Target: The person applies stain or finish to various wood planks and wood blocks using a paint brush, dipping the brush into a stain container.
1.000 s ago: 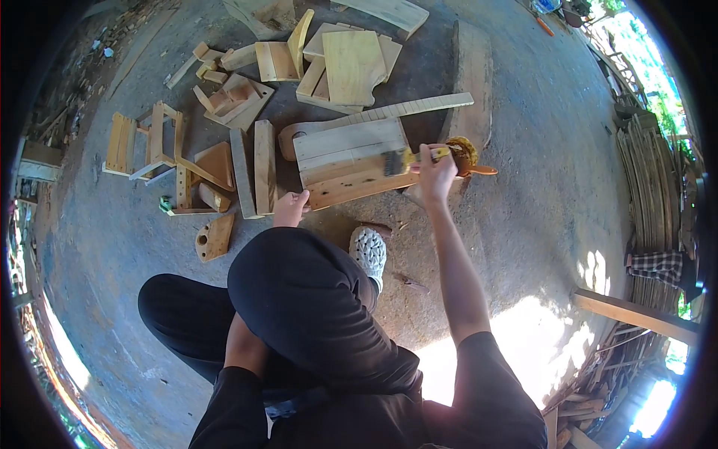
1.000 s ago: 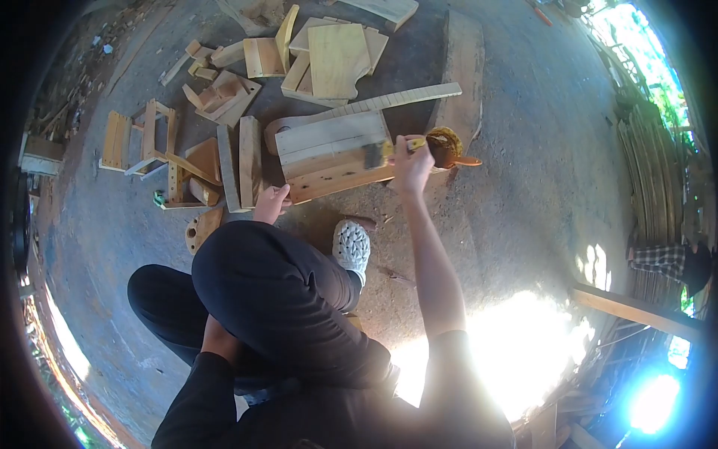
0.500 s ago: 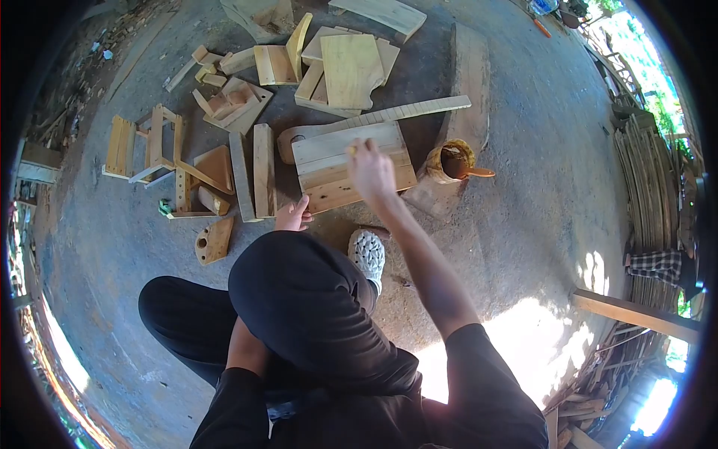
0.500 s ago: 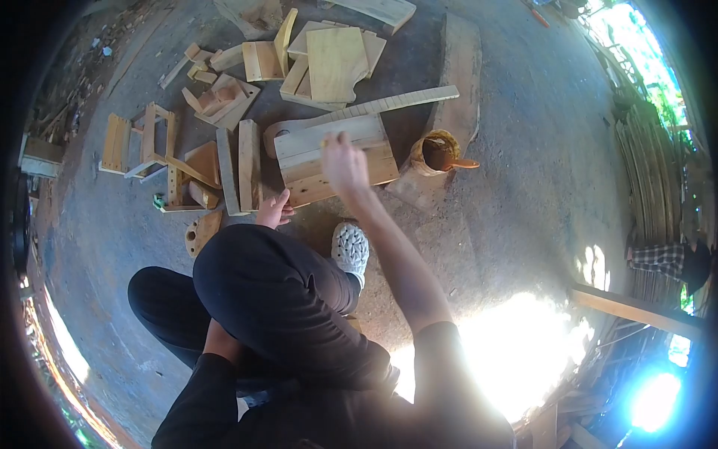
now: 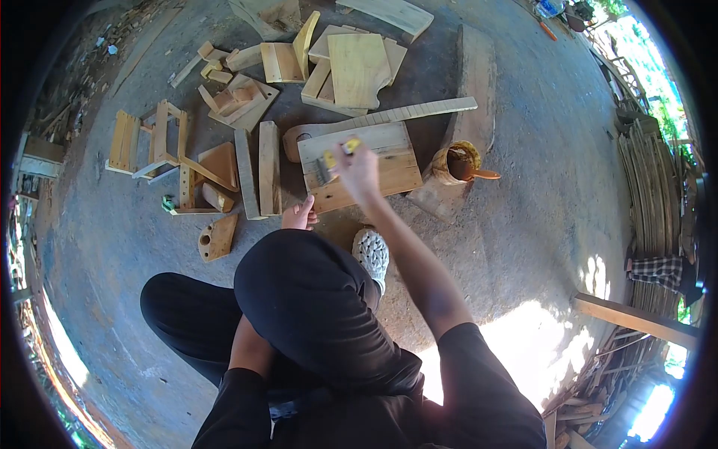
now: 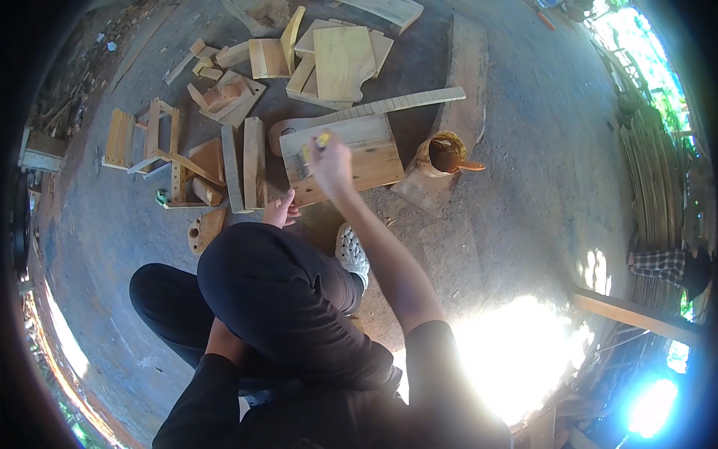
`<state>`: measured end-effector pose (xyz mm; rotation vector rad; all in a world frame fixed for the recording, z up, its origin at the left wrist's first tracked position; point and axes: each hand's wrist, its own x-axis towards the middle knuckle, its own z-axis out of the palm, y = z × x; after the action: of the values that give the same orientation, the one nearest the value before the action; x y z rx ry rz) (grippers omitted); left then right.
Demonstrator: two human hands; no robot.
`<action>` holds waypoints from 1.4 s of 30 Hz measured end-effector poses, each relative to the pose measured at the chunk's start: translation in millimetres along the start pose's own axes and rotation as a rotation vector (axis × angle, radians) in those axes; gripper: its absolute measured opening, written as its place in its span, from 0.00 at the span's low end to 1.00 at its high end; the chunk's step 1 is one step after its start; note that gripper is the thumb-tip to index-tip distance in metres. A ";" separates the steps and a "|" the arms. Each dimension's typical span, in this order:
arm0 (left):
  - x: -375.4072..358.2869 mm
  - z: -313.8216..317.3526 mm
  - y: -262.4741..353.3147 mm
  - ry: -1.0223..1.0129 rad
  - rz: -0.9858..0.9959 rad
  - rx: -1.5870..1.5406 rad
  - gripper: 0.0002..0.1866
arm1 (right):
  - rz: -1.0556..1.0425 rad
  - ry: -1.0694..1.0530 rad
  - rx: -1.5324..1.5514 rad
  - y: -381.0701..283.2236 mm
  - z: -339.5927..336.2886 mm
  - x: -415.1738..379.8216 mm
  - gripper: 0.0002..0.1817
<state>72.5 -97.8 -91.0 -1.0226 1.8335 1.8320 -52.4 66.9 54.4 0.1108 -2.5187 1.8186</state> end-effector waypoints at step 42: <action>-11.8 10.0 7.0 0.046 0.168 -0.086 0.32 | 0.078 -0.021 0.239 11.0 -16.7 16.0 0.09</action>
<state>73.2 -85.9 -78.8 -0.9728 1.9350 2.0160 -69.4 85.6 50.3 0.0373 -2.3397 2.1534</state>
